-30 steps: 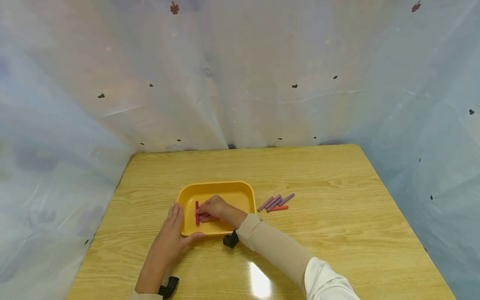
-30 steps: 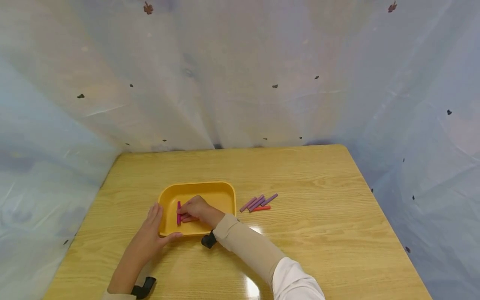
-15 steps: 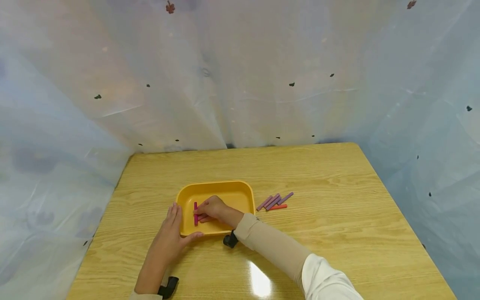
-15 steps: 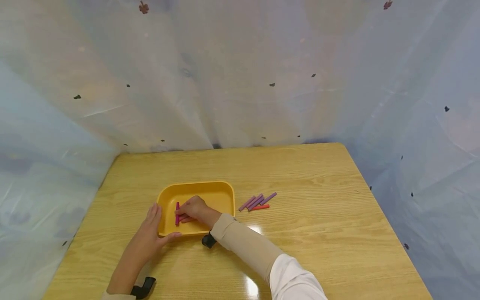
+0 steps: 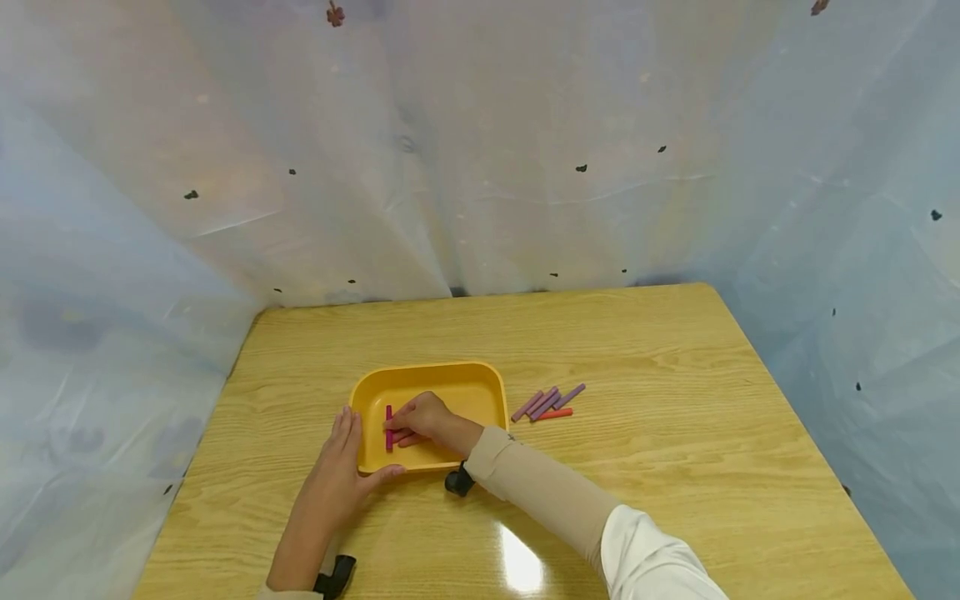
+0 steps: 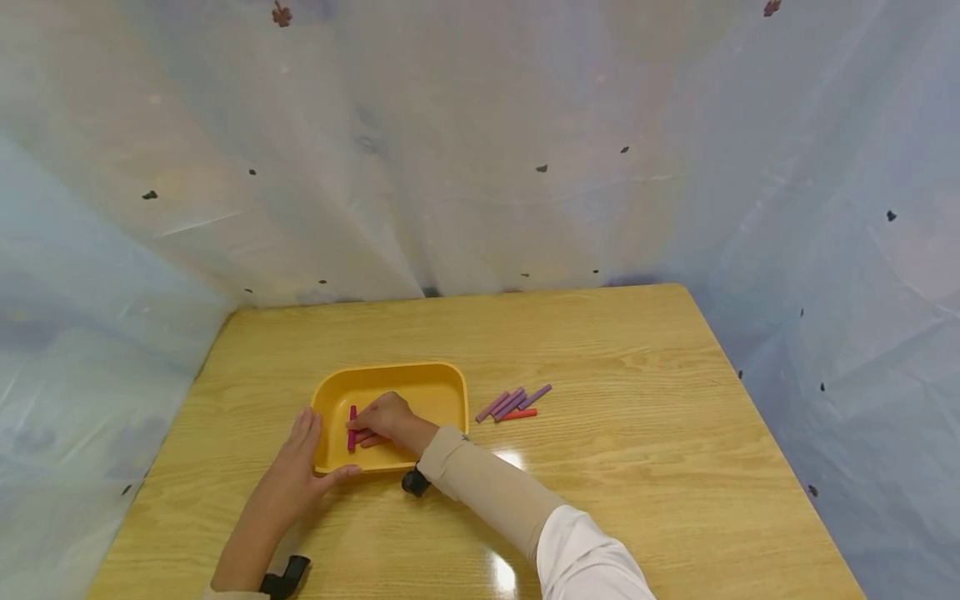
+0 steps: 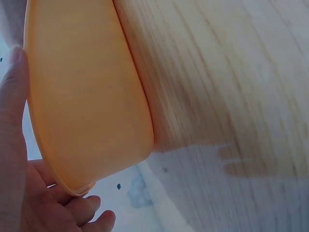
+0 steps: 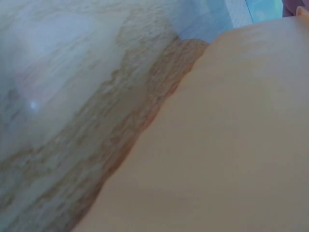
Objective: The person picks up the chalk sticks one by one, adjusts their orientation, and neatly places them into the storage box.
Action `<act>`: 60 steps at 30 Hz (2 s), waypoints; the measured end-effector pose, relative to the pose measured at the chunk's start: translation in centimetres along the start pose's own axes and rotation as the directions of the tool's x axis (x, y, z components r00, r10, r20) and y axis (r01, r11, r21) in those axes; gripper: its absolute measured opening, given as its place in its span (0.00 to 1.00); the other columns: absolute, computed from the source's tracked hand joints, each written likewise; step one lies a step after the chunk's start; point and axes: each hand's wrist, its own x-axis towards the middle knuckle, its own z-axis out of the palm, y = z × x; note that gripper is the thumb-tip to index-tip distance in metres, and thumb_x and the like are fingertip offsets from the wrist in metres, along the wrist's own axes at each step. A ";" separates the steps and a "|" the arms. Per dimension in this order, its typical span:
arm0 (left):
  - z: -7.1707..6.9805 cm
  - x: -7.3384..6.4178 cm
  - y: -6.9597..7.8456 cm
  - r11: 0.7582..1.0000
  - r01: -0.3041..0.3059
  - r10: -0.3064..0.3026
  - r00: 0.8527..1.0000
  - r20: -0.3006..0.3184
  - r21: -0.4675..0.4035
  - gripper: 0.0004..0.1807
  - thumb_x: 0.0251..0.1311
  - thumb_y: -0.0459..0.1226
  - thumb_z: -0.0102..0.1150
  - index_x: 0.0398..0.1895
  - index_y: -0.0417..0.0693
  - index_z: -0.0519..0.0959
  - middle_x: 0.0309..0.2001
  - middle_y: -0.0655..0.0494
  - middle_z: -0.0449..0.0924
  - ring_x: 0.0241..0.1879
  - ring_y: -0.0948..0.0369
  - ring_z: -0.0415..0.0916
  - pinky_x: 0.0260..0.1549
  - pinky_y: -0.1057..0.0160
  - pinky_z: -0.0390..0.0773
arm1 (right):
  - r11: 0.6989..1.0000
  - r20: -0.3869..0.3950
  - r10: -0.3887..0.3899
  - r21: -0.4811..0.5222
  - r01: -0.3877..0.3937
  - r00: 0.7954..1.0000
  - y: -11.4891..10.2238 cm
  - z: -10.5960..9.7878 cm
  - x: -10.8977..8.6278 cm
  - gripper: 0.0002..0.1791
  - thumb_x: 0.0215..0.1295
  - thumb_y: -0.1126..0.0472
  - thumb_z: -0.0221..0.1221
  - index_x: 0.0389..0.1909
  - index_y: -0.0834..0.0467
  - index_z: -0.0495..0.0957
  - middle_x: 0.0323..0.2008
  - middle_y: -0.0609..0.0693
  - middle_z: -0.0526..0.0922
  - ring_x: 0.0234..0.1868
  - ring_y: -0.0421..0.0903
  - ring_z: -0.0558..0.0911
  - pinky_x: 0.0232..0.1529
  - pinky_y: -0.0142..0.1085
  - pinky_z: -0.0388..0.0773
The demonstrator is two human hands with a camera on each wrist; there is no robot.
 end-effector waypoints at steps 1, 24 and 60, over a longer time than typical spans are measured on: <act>0.0 0.0 0.0 1.000 -0.001 0.001 1.000 0.002 0.000 0.63 0.46 0.71 0.50 0.72 0.36 0.41 0.72 0.45 0.30 0.70 0.45 0.36 0.62 0.41 0.52 | 1.000 -0.004 0.001 0.000 -0.001 1.000 0.0 0.0 0.0 0.06 0.58 0.65 0.63 0.29 0.66 0.83 0.24 0.55 0.84 0.32 0.54 0.85 0.34 0.42 0.81; 0.2 -0.1 -0.2 1.000 -0.002 0.003 1.000 -0.026 0.022 0.64 0.44 0.72 0.50 0.72 0.37 0.41 0.73 0.44 0.32 0.70 0.44 0.39 0.61 0.41 0.53 | 1.000 -0.010 -0.021 -0.007 0.021 1.000 0.2 0.0 0.0 0.07 0.60 0.66 0.60 0.31 0.66 0.82 0.26 0.58 0.84 0.30 0.52 0.85 0.34 0.41 0.81; -0.2 -0.2 0.3 1.000 -0.003 0.004 1.000 -0.030 0.019 0.64 0.45 0.71 0.51 0.71 0.33 0.45 0.72 0.39 0.39 0.70 0.44 0.40 0.62 0.42 0.53 | 0.974 0.307 -0.186 0.180 0.135 0.933 -0.8 -3.2 -2.8 0.22 0.65 0.58 0.57 0.50 0.73 0.74 0.46 0.66 0.79 0.43 0.54 0.82 0.46 0.44 0.77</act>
